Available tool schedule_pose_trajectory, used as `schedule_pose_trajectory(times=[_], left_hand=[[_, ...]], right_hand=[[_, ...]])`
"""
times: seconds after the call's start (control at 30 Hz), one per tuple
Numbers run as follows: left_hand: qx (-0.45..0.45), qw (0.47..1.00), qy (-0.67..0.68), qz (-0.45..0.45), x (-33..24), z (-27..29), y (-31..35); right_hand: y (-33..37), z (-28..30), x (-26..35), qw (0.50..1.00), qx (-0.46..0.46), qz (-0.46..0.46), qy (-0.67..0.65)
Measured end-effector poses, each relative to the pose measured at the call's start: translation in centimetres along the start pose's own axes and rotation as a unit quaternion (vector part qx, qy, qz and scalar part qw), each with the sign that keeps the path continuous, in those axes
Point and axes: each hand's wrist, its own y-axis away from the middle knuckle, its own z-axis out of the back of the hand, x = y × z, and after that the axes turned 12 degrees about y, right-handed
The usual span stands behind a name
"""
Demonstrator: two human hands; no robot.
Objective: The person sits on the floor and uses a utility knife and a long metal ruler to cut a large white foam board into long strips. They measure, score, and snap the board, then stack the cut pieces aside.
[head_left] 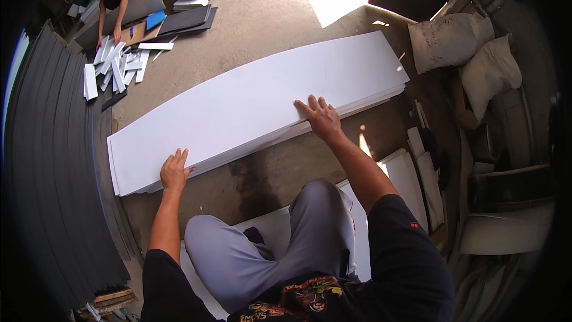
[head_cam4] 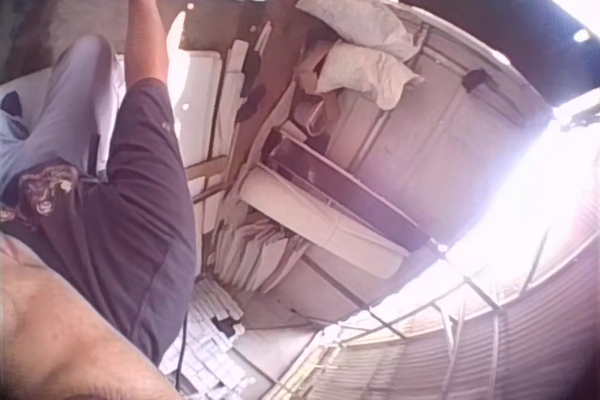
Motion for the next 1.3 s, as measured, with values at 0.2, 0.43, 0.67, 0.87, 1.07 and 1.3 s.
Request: schedule_pose_trajectory(times=[0.2,0.43,0.67,0.87,1.07,1.3], left_hand=[[0.052,0.998,0.028,0.01,0.5,0.3,-1.0],[0.011,0.999,0.039,0.008,0.8,1.3,-0.8],[0.03,0.998,0.05,0.027,2.5,2.0,0.2],[0.02,0.999,0.028,0.026,1.7,1.3,-0.2],[0.014,0.999,0.023,0.029,2.1,0.8,0.3],[0.01,0.999,0.033,0.004,2.3,0.9,-0.1]], right_hand=[[-0.2,0.4,-0.9,0.999,0.05,-0.008,-0.019],[-0.3,1.8,0.6,0.999,0.015,0.016,-0.046],[-0.7,2.1,2.4,0.999,0.02,0.041,-0.008],[-0.6,2.9,1.7,0.998,-0.001,0.063,-0.018],[-1.3,2.6,1.1,0.997,0.034,0.071,-0.015],[-1.0,2.7,1.1,0.997,0.052,0.062,-0.016]])
